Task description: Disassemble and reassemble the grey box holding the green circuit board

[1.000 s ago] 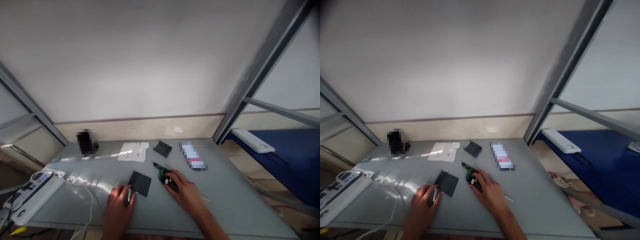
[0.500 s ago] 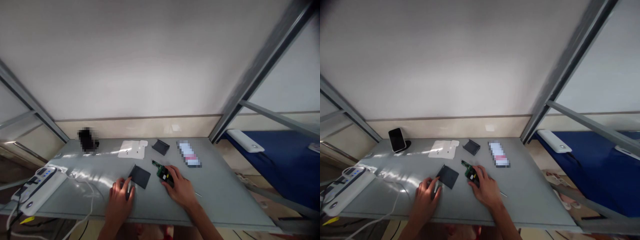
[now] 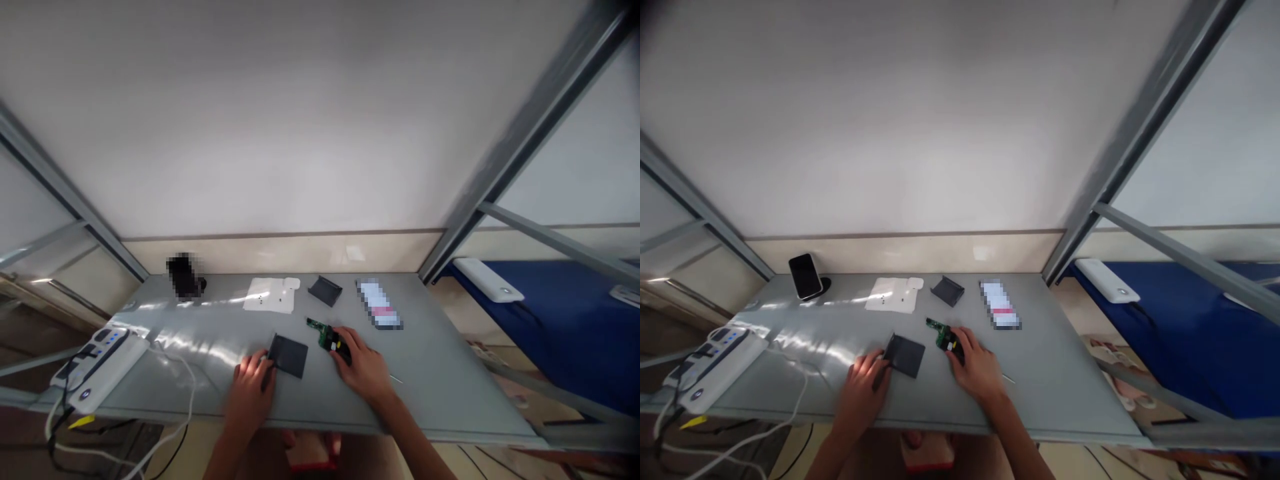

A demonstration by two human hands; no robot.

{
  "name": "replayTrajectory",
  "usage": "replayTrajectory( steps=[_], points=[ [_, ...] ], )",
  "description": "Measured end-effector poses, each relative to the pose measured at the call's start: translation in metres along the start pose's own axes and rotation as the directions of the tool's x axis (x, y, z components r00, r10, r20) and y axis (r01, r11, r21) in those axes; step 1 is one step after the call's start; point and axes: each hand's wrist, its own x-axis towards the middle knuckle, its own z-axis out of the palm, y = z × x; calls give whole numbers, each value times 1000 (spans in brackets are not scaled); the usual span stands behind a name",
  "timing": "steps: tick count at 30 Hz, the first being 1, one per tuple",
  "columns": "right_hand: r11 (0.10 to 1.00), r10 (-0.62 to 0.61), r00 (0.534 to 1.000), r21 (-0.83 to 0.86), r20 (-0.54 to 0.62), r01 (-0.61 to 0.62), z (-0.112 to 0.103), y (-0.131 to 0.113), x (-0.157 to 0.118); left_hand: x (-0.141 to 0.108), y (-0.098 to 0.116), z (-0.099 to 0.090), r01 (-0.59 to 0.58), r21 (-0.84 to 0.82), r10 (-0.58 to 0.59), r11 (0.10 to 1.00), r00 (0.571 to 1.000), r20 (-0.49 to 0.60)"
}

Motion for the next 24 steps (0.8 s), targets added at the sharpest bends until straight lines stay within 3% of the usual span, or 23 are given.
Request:
replayTrajectory(
  steps=[8, 18, 24],
  points=[
    [998, 33, 996, -52, -78, -37, 4, 0, 0, -2, -3, -1, -81, -72, 75, 994, 994, -79],
    [998, 45, 996, -35, -71, -47, 0, -4, 0, -7, 1, -14, -75, -138, 76, 988, 997, 1],
    [999, 27, 995, -38, -98, -31, 5, 3, 0, 1, 3, -18, -75, -105, 88, 992, 989, 122]
  ],
)
